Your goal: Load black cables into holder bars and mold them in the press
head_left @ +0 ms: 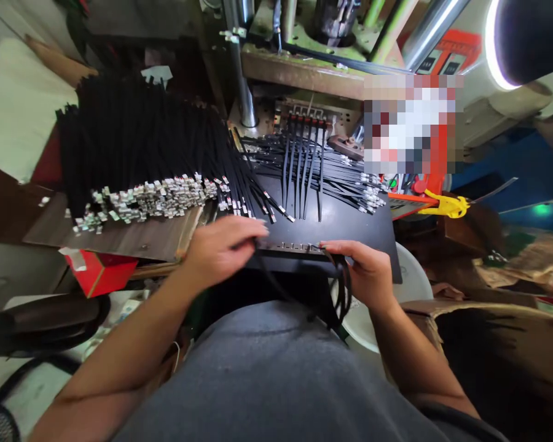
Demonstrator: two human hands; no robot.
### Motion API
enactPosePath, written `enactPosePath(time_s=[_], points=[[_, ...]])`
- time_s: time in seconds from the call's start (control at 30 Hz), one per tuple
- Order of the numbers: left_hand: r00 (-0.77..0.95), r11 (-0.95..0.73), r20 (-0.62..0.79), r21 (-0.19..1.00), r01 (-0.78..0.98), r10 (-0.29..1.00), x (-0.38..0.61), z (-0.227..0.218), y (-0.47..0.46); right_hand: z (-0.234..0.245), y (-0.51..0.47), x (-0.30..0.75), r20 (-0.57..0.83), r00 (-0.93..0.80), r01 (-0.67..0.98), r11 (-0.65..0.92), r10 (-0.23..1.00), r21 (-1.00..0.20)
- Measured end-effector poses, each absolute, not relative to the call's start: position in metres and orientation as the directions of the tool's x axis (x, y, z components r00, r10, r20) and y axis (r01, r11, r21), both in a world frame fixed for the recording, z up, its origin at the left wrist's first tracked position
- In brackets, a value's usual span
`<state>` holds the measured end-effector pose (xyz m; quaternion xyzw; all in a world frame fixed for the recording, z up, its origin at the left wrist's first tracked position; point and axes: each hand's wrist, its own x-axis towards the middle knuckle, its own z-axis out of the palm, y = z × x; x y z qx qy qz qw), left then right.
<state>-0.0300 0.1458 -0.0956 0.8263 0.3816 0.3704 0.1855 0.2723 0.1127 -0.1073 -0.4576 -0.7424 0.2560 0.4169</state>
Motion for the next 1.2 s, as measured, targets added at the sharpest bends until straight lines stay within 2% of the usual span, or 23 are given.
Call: enactPosePath(time_s=[0.1, 0.3, 0.4, 0.53, 0.6, 0.73, 0.9, 0.97, 1.07, 1.2], points=[[0.534, -0.681, 0.461, 0.644, 0.348, 0.709, 0.009, -0.107, 0.153, -0.114, 0.114, 0.263, 0.379, -0.156, 0.376, 0.409, 0.912, -0.831], [0.55, -0.585, 0.36, 0.748, 0.312, 0.754, 0.027, -0.116, 0.157, -0.109, 0.112, 0.264, 0.41, -0.158, 0.393, 0.438, 0.898, -0.809], [0.562, -0.598, 0.352, 0.724, 0.343, 0.749, 0.028, -0.112, 0.158, -0.106, 0.115, 0.263, 0.428, -0.186, 0.403, 0.466, 0.885, -0.788], [0.59, -0.641, 0.316, 0.592, 0.489, 0.743, 0.038, -0.107, 0.156, -0.102, 0.12, 0.264, 0.467, -0.225, 0.399, 0.518, 0.855, -0.756], [0.617, -0.666, 0.313, 0.557, 0.497, 0.722, 0.038, -0.105, 0.155, -0.1, 0.121, 0.265, 0.482, -0.254, 0.42, 0.545, 0.838, -0.726], [0.611, -0.673, 0.38, 0.642, 0.366, 0.695, 0.025, -0.104, 0.152, -0.092, 0.122, 0.263, 0.476, -0.352, 0.486, 0.592, 0.806, -0.643], [0.513, -0.627, 0.418, 0.697, 0.348, 0.75, 0.018, -0.115, 0.15, -0.083, 0.118, 0.262, 0.444, -0.486, 0.519, 0.657, 0.753, -0.548], [0.51, -0.62, 0.417, 0.711, 0.333, 0.752, 0.021, -0.121, 0.151, -0.083, 0.118, 0.265, 0.431, -0.49, 0.516, 0.65, 0.758, -0.558], [0.492, -0.605, 0.415, 0.725, 0.329, 0.766, 0.024, -0.125, 0.151, -0.091, 0.118, 0.272, 0.41, -0.401, 0.534, 0.573, 0.819, -0.622], [0.491, -0.622, 0.415, 0.671, 0.403, 0.766, 0.023, -0.122, 0.151, -0.111, 0.122, 0.272, 0.334, -0.296, 0.548, 0.446, 0.895, -0.708]])
